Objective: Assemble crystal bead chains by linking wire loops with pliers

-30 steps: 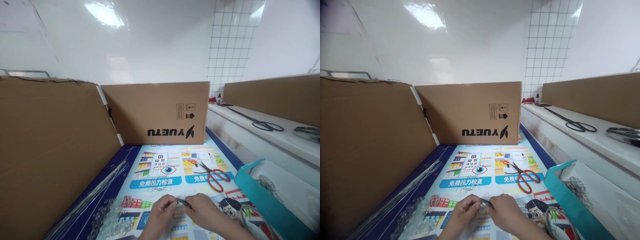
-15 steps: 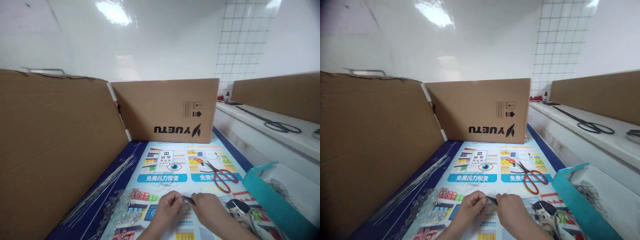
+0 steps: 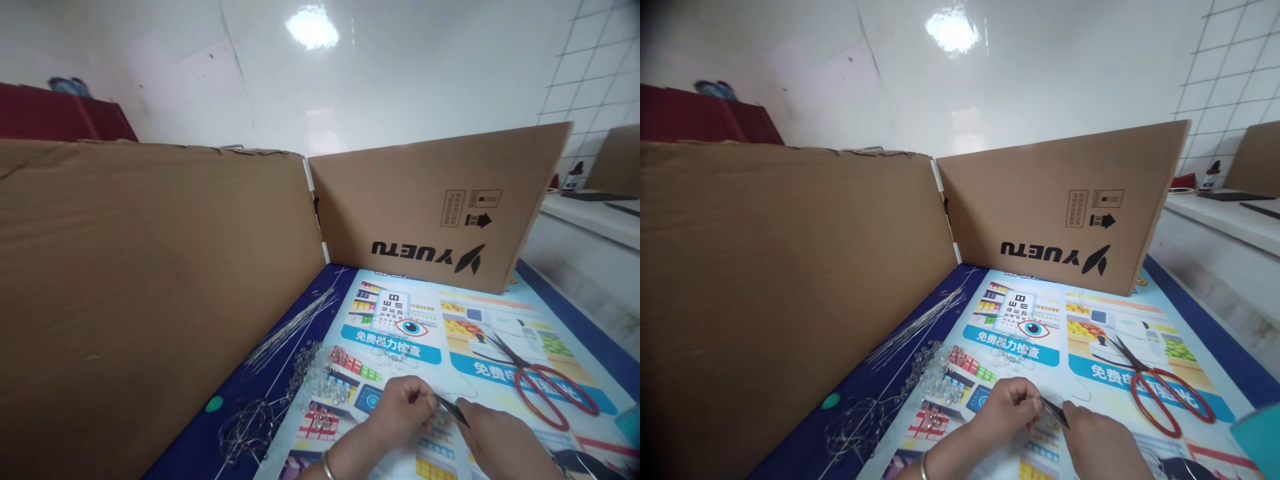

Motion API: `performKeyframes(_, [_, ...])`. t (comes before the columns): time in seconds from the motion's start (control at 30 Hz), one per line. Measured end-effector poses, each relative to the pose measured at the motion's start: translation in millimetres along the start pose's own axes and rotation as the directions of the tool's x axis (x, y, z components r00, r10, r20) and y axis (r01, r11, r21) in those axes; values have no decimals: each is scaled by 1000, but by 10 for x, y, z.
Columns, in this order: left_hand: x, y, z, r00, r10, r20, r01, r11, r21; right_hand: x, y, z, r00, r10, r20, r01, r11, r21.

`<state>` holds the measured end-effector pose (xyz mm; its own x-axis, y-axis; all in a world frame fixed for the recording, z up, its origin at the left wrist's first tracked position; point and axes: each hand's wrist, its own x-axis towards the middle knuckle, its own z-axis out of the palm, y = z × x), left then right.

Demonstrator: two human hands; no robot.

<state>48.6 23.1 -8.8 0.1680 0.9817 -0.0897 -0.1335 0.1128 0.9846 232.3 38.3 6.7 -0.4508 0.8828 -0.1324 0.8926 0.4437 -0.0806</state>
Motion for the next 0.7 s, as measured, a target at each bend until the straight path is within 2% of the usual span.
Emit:
performKeyframes(0.3, [16, -39, -2, 1000, -6, -17, 6, 1000, -1, 31, 11, 37, 998, 21, 63, -25, 998, 62])
performKeyframes(0.47, [16, -22, -4, 1000, -7, -10, 7, 1000, -4, 25, 34, 37, 999, 12, 48, -16, 996, 83])
performKeyframes(0.7, [25, -14, -20, 999, -19, 32, 20, 1000, -8, 29, 66, 43, 1000, -5, 27, 5, 1000, -7])
